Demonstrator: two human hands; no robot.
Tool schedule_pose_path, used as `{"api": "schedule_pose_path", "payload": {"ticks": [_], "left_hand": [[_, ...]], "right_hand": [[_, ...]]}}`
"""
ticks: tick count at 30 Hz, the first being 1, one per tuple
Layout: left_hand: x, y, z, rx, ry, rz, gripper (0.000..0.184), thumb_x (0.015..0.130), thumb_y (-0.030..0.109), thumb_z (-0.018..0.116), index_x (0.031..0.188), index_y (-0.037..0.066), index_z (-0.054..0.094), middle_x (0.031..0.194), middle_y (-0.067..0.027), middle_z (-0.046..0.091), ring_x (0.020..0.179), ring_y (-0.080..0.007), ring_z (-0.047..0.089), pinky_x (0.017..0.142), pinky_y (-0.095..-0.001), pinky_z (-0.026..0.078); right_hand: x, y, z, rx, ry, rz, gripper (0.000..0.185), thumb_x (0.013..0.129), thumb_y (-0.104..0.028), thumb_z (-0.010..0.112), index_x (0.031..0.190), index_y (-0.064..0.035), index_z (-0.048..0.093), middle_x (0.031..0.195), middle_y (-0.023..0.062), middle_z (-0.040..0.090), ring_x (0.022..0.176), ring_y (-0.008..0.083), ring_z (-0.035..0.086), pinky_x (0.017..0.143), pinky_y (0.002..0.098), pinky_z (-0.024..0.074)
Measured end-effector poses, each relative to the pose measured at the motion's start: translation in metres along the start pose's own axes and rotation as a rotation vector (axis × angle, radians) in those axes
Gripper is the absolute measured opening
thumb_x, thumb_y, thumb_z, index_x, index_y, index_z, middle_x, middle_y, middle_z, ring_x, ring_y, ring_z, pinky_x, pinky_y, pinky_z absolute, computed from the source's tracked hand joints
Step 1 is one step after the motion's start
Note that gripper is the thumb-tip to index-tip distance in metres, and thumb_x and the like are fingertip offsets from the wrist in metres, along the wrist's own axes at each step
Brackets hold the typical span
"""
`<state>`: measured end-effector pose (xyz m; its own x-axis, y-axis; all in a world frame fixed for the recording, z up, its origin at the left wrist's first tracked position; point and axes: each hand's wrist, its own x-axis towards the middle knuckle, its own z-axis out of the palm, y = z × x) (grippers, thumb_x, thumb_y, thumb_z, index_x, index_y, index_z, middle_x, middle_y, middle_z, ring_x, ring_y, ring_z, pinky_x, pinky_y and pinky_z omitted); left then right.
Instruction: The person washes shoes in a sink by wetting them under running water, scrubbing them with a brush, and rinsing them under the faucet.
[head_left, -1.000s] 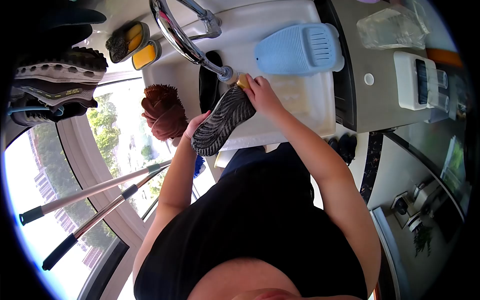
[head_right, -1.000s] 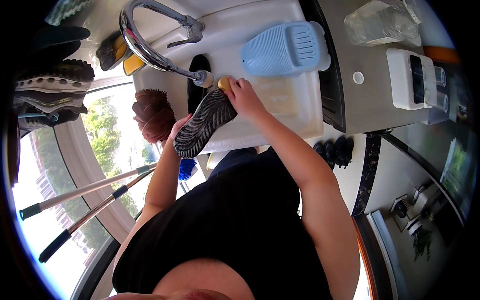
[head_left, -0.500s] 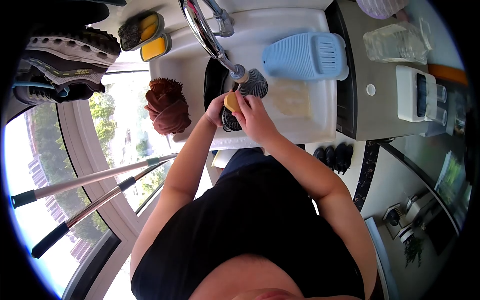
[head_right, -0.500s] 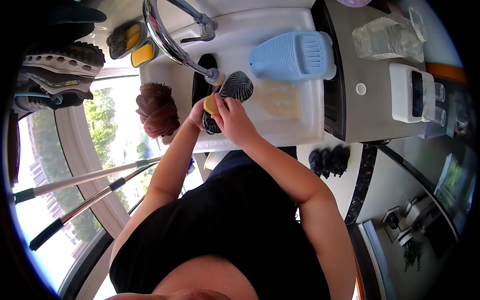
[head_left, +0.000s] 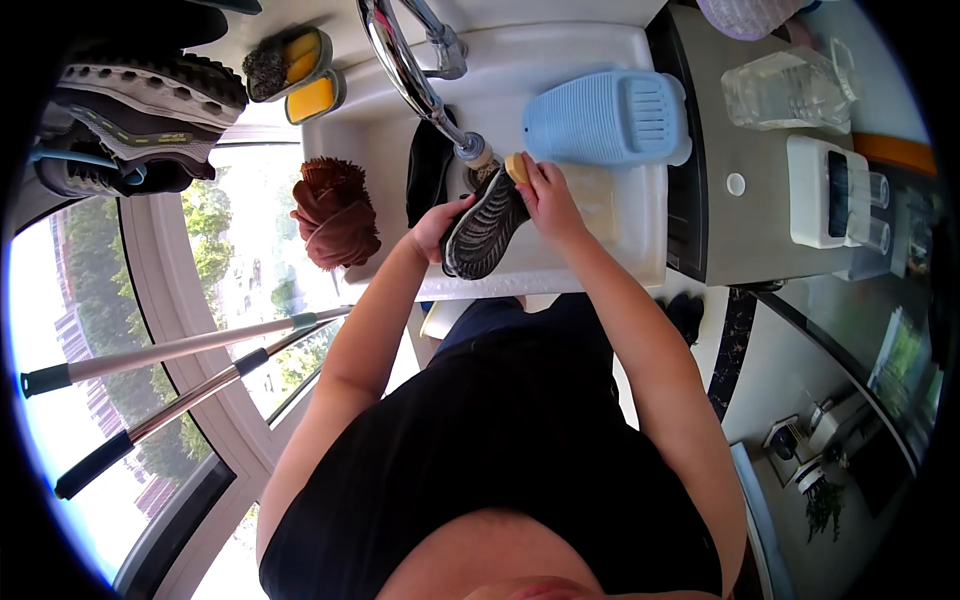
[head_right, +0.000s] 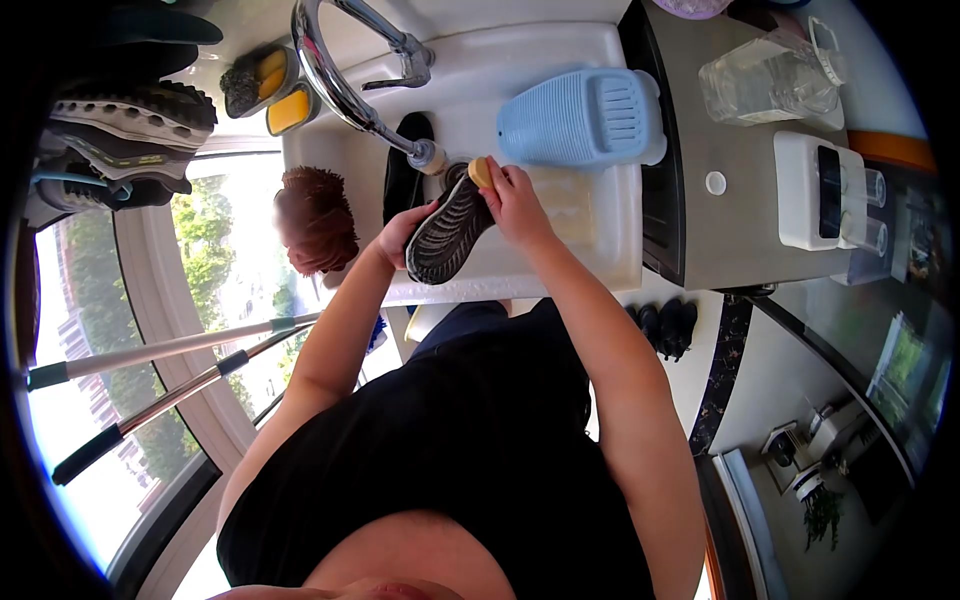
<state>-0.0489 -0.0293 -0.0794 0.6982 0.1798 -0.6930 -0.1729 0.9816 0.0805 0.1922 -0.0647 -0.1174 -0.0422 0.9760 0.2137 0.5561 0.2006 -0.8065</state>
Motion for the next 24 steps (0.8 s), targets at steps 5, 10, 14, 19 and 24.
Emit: {"api": "schedule_pose_path", "payload": {"ticks": [5, 10, 14, 19, 24], "left_hand": [[-0.007, -0.002, 0.026, 0.375, 0.233, 0.040, 0.040, 0.103, 0.030, 0.046, 0.123, -0.001, 0.060, 0.108, -0.0144, 0.072, 0.091, -0.0255, 0.072, 0.087, -0.0385, 0.057], [0.001, 0.006, 0.024, 0.112, 0.251, 0.136, 0.052, 0.094, 0.040, 0.036, 0.115, 0.002, 0.065, 0.103, -0.0147, 0.071, 0.086, -0.0280, 0.071, 0.084, -0.0409, 0.057], [-0.008, 0.009, 0.041, 0.074, 0.292, 0.189, 0.052, 0.094, 0.040, 0.037, 0.114, 0.002, 0.065, 0.103, -0.0150, 0.071, 0.088, -0.0282, 0.071, 0.085, -0.0412, 0.057], [-0.004, 0.007, 0.016, 0.025, 0.081, 0.134, 0.054, 0.094, 0.038, 0.037, 0.122, -0.001, 0.061, 0.112, -0.0165, 0.070, 0.096, -0.0295, 0.071, 0.090, -0.0416, 0.056], [-0.001, -0.001, 0.016, 0.006, 0.011, 0.043, 0.056, 0.093, 0.036, 0.039, 0.128, -0.005, 0.058, 0.117, -0.0191, 0.069, 0.101, -0.0304, 0.070, 0.096, -0.0426, 0.054]], "right_hand": [[-0.004, 0.017, 0.009, -0.015, -0.021, 0.160, 0.051, 0.099, -0.019, 0.058, 0.144, 0.0033, 0.044, 0.108, 0.0198, 0.054, 0.099, 0.0366, 0.054, 0.090, 0.0406, 0.0453], [-0.011, -0.063, 0.002, 0.101, -0.032, 0.009, 0.058, 0.095, -0.018, 0.063, 0.145, 0.0045, 0.042, 0.111, 0.0194, 0.053, 0.100, 0.0362, 0.053, 0.090, 0.0410, 0.0458], [-0.013, -0.100, -0.017, 0.176, -0.070, -0.132, 0.061, 0.092, -0.016, 0.067, 0.145, 0.0029, 0.043, 0.113, 0.0183, 0.053, 0.100, 0.0359, 0.054, 0.092, 0.0403, 0.0460], [0.003, -0.074, -0.017, 0.113, -0.071, -0.151, 0.061, 0.091, -0.016, 0.068, 0.144, 0.0028, 0.045, 0.113, 0.0182, 0.054, 0.099, 0.0358, 0.054, 0.091, 0.0400, 0.0464], [0.014, 0.019, -0.002, 0.017, 0.061, 0.037, 0.055, 0.093, -0.017, 0.067, 0.141, 0.0034, 0.048, 0.111, 0.0191, 0.055, 0.100, 0.0363, 0.055, 0.090, 0.0414, 0.0464]]}}
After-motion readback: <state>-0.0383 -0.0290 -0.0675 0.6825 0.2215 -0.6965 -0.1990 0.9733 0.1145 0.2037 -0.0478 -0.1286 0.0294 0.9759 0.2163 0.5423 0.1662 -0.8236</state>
